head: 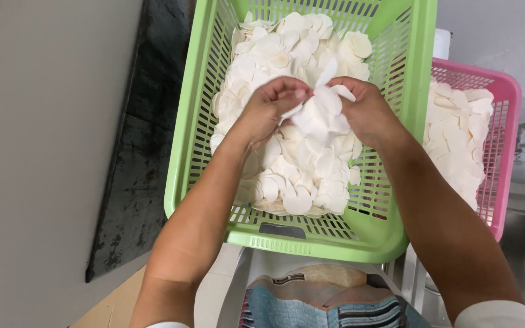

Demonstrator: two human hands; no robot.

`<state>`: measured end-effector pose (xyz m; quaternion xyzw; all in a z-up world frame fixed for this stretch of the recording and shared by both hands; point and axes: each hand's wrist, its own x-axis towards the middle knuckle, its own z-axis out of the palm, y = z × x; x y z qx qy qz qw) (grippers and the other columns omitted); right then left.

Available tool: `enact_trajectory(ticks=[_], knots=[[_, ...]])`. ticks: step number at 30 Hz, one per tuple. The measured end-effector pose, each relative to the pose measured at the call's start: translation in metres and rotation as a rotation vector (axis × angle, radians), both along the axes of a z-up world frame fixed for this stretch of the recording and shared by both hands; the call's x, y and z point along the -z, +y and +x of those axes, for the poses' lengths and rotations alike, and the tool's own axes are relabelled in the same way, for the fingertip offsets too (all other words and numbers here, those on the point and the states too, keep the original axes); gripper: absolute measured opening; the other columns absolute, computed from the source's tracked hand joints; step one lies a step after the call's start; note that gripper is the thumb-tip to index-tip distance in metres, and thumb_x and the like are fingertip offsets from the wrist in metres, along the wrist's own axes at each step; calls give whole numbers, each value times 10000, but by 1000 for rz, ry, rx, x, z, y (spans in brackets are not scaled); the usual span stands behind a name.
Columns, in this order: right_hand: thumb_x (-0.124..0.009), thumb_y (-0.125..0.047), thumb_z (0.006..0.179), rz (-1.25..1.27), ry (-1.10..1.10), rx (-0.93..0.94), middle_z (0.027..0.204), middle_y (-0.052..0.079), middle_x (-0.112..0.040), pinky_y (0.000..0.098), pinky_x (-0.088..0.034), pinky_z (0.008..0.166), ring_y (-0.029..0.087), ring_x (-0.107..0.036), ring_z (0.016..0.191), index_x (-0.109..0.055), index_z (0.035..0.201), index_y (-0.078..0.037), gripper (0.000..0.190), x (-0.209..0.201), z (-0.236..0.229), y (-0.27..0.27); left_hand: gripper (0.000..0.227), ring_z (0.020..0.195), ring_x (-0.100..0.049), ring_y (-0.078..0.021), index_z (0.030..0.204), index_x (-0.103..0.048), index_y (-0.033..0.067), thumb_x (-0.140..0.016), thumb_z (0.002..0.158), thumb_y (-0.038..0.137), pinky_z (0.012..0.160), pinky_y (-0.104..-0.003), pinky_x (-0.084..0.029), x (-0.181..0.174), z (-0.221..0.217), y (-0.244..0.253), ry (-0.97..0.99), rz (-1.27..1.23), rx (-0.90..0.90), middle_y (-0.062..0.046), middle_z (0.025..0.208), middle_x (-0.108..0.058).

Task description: Separating thin vegetable slices to prevent sticking and stirring them in a deep fryer.

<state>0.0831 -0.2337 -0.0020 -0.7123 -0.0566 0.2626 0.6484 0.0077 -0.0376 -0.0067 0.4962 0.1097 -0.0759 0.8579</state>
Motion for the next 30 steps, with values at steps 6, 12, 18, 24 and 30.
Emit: enact_trajectory(ticks=[6, 12, 18, 24, 30], knots=[[-555, -115, 1039, -42, 197, -109, 1307, 164, -647, 393, -672, 773, 264, -700, 1069, -422, 1502, -109, 481, -26, -1, 2, 678, 1055, -684, -221, 1453, -485, 27, -784, 846, -26, 831, -346, -687, 8, 1, 10, -57, -52, -69, -153, 1321, -527], [-639, -171, 1004, 151, 299, -127, 1177, 93, -704, 396, -678, 813, 212, -743, 945, -558, 1324, -88, 341, -23, 0, 7, 519, 1032, -744, -260, 1369, -568, 34, -757, 929, 234, 820, -425, -683, 7, 3, 17, 82, -131, -70, -145, 1233, -681], [-719, -48, 932, 297, 291, -13, 1121, 72, -696, 325, -692, 781, 195, -755, 946, -609, 1262, -61, 347, -27, -2, 7, 574, 904, -772, -203, 1401, -548, 13, -737, 859, 4, 673, -287, -684, 6, -2, 17, 29, -30, -82, -133, 1201, -723], [-809, 69, 841, 301, 105, 134, 1035, 50, -713, 274, -707, 764, 167, -773, 887, -638, 1215, -14, 419, 7, 13, -1, 630, 927, -780, -237, 1438, -512, 27, -685, 851, -122, 759, -334, -701, 15, 4, 23, -75, 154, -134, -164, 1136, -752], [-816, -48, 882, -202, -297, 159, 1123, 73, -688, 255, -685, 739, 99, -710, 923, -666, 1169, -113, 330, -12, 21, 3, 414, 700, -603, -97, 1199, -650, 126, -612, 846, -87, 591, -253, -478, 3, 4, 30, 92, 370, -225, -41, 933, -767]])
